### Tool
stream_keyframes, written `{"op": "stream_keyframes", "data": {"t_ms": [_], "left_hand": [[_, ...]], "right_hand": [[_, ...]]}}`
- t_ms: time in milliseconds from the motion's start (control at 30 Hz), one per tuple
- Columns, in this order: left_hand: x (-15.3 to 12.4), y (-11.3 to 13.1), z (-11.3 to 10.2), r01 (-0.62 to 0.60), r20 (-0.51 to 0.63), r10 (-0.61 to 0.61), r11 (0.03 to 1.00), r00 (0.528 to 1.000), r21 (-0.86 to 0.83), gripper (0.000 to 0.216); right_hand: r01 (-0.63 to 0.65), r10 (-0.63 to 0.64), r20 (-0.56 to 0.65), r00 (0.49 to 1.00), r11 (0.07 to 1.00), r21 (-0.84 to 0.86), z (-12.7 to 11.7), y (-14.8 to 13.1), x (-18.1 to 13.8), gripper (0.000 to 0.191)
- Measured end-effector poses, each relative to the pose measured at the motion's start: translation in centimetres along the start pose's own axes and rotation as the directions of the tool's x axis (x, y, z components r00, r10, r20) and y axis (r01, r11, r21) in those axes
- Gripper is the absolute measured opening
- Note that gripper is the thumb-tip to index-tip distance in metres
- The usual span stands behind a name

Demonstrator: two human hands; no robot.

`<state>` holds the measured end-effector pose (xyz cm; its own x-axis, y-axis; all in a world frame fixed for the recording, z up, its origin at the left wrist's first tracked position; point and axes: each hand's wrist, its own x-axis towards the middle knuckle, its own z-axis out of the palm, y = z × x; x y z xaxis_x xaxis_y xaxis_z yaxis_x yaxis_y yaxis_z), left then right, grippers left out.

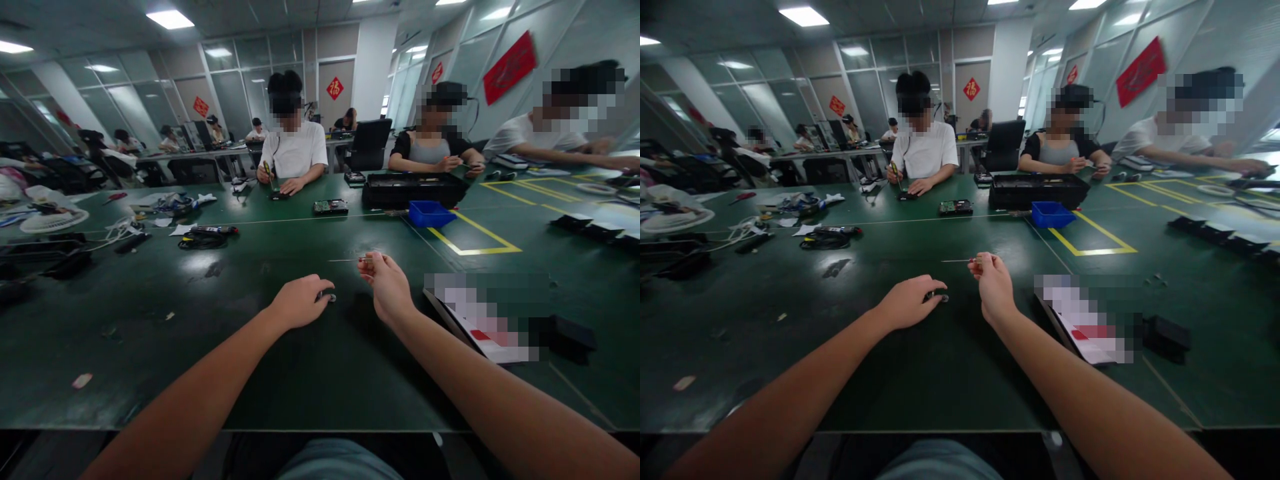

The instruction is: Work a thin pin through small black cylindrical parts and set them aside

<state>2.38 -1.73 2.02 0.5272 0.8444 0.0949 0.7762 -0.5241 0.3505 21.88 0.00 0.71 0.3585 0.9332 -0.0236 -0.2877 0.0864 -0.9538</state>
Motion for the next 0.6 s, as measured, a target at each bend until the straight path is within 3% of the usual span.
{"op": "stream_keyframes", "data": {"t_ms": [100, 200, 333, 433, 533, 600], "left_hand": [[0.3, 0.2, 0.6, -0.031, 0.047, 0.025, 0.992, 0.999, 0.122, 0.036], [0.6, 0.1, 0.8, -0.024, 0.042, 0.019, 0.991, 0.999, 0.129, 0.028], [0.6, -0.6, 0.3, 0.035, -0.041, -0.040, 0.994, 0.998, -0.107, 0.023], [0.6, -1.7, -0.6, 0.074, -0.164, -0.126, 0.953, 0.978, -0.293, 0.023], [0.9, -3.1, -1.4, 0.093, -0.261, -0.233, 0.886, 0.937, -0.455, 0.029], [1.1, -4.1, -2.0, 0.108, -0.257, -0.311, 0.803, 0.915, -0.586, 0.033]], "right_hand": [[0.008, -0.008, 0.019, 1.000, 1.000, 0.003, 0.1, -0.2, -0.2, 0.020], [0.013, -0.013, 0.033, 0.999, 1.000, -0.007, 0.1, -0.4, -0.4, 0.020], [0.008, -0.008, 0.028, 1.000, 1.000, -0.008, 0.0, -0.4, -0.3, 0.020], [0.009, -0.009, 0.035, 0.999, 1.000, 0.010, -0.1, -0.2, -0.2, 0.019], [-0.001, 0.000, 0.051, 0.999, 1.000, 0.021, -0.2, 0.0, -0.1, 0.020], [-0.010, 0.009, 0.069, 0.998, 1.000, 0.014, -0.3, 0.0, -0.1, 0.022]]}}
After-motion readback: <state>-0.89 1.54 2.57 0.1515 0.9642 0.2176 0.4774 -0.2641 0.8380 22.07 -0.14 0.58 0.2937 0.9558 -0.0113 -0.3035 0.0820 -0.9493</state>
